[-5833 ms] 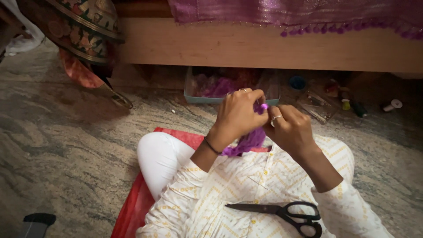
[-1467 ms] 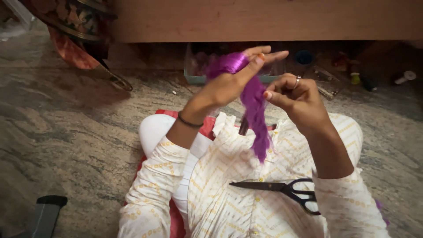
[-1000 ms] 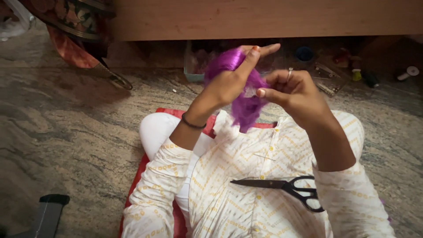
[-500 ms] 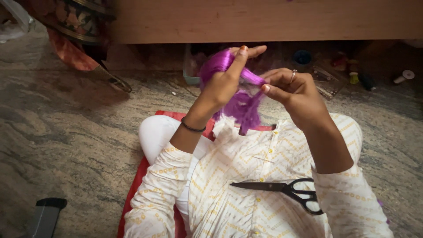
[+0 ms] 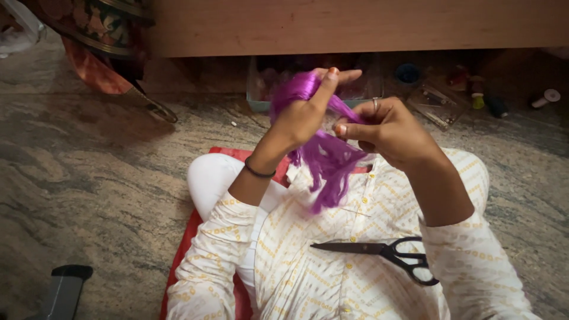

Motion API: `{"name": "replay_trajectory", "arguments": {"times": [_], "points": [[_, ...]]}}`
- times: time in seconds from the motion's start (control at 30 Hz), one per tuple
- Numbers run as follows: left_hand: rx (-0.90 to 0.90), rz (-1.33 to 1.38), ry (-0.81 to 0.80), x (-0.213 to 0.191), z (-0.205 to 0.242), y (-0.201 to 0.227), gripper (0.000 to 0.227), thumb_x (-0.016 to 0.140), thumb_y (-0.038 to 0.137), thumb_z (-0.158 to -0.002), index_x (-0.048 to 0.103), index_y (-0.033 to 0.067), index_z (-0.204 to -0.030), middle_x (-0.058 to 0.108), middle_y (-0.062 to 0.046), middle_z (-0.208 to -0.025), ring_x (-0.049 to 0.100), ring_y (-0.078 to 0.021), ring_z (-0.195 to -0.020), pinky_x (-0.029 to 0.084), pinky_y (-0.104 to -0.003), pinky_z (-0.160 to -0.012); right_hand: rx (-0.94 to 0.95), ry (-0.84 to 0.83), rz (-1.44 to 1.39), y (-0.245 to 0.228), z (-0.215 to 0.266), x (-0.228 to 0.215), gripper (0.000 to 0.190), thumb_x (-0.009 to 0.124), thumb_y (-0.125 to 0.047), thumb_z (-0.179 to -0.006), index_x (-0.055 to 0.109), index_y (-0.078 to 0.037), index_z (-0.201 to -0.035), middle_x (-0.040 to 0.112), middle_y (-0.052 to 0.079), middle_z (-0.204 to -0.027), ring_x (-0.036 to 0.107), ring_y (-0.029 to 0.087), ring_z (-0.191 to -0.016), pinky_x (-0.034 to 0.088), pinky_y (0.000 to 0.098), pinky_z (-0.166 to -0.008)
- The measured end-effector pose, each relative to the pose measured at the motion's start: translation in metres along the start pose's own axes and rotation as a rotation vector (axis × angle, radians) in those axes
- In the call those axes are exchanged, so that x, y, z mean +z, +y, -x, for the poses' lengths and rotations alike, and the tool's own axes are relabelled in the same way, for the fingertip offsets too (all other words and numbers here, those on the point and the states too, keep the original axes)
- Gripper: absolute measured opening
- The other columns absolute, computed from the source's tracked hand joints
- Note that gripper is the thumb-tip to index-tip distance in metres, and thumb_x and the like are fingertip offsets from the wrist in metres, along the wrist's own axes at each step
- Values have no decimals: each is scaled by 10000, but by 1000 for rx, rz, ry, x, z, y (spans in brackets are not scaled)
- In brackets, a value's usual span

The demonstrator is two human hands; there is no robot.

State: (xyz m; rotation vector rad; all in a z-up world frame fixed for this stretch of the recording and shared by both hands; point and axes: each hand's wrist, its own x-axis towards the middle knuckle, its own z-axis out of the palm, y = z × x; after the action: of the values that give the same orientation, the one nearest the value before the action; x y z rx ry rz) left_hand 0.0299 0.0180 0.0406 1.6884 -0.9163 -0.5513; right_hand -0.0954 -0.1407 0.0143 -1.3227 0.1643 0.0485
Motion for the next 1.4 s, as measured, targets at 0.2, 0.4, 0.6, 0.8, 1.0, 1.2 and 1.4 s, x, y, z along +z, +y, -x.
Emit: {"name": "replay_trajectory", "arguments": {"times": [0.2,0.4,0.6,0.8,1.0,1.2,1.4], "points": [[-170,-140,-63,-8,9,7,570,281,488,-1102,583,209,-1497,649,-26,-701,539,-144,-504,562,-392,-574,129,71,422,-23,11,-14,136,742,-129,-952,729,-22,-868,578,24,-641,444,119,-545,344,282,-488],[-387,-498,-149,-6,15,2,627,298,546,-1084,749,127,-1202,668,-137,-666,637,-125,-592,513,-299,-683,-18,-160,681,-31,14,-43,118,725,-128,-882,796,-58,-947,698,36,-916,625,138,-817,508,322,-707],[406,-20,8,0,3,-24,591,258,445,-1175,648,36,-1350,689,-149,-1313,677,-272,-1106,525,-427,-1004,-313,-231,-67,16,13,-69,130,693,-106,-1062,766,-8,-1105,701,108,-1168,645,194,-1097,498,366,-1025],[70,17,-173,-1,7,-3,626,175,490,-1095,515,172,-1514,676,-121,-1358,619,-283,-862,560,-414,-768,-208,-678,-39,23,17,-46,270,603,-220,-1096,750,-13,-1187,768,187,-1222,727,327,-1154,570,511,-1070],[396,36,-142,5,23,5,558,294,514,-1192,530,135,-1527,635,-136,-1485,669,-172,-1249,583,-337,-1042,-168,-875,400,18,31,-23,480,709,-274,-966,643,-10,-1362,714,163,-1358,674,317,-1293,497,492,-1135],[433,49,-109,-12,31,33,497,353,498,-1196,589,142,-1450,686,-86,-1440,714,-97,-731,625,-257,-679,-66,-1070,467,28,43,-1,562,744,-275,-946,588,-42,-1433,663,122,-1449,603,278,-1373,484,460,-1122],[389,18,-131,-19,33,38,540,396,515,-1138,617,150,-1469,659,-1,-801,595,-67,-663,545,-260,-619,13,-1015,671,33,45,9,561,763,-281,-881,633,-85,-1390,682,83,-1399,625,238,-1313,477,418,-1093]]}}
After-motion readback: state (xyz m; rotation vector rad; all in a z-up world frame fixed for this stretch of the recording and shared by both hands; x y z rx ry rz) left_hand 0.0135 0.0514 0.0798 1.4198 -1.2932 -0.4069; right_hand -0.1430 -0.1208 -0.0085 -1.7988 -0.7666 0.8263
